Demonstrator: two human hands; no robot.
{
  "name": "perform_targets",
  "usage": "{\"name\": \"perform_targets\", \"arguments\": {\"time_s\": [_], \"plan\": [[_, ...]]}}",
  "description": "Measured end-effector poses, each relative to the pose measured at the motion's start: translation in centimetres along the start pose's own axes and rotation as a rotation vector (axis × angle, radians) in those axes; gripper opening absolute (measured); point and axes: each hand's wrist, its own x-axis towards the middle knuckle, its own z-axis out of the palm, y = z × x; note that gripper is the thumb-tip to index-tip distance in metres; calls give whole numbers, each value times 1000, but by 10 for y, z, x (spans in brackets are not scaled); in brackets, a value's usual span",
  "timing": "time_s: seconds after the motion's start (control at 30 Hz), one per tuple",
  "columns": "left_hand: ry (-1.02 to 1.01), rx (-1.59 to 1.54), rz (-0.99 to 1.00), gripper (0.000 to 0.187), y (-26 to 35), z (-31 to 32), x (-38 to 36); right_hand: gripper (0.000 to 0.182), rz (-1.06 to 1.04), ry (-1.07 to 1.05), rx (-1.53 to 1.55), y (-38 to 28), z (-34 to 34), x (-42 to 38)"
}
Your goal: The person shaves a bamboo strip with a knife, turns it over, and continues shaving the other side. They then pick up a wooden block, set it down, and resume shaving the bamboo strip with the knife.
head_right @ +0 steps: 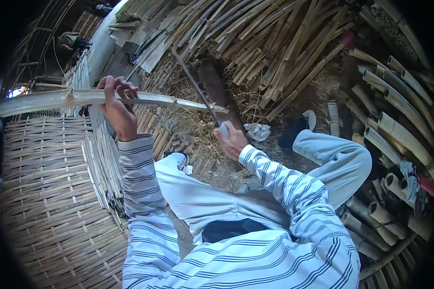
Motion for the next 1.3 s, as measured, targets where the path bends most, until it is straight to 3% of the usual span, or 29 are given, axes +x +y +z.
{"name": "perform_targets", "arguments": {"time_s": [0.1,0.3,0.43,0.5,0.53,0.7,0.83,0.93,1.0,1.07,1.3], "plan": [[27,-62,38,21,-10,-10,8,49,191,-143,-19,15,0,-3],[165,-139,-5,40,-9,-8,-1,55,217,-189,-133,46,20,0],[159,-113,42,38,-14,-14,-1,57,393,-295,-63,55,24,5],[147,-129,44,38,-17,-17,-2,59,413,-292,104,119,44,18],[150,-141,62,38,-17,-16,-3,60,428,-284,192,119,44,19],[186,-98,104,38,-19,-9,-7,60,425,-237,-10,125,41,14],[187,-75,85,38,-18,1,-4,59,504,-232,76,150,54,20],[173,-69,69,39,-21,2,3,59,473,-135,-66,117,41,16],[163,-63,57,39,-22,7,6,60,449,95,-126,89,35,14],[176,-69,64,37,-24,7,10,60,483,82,-197,65,29,19],[196,-79,35,37,-26,0,21,48,87,226,-160,9,17,8]]}}
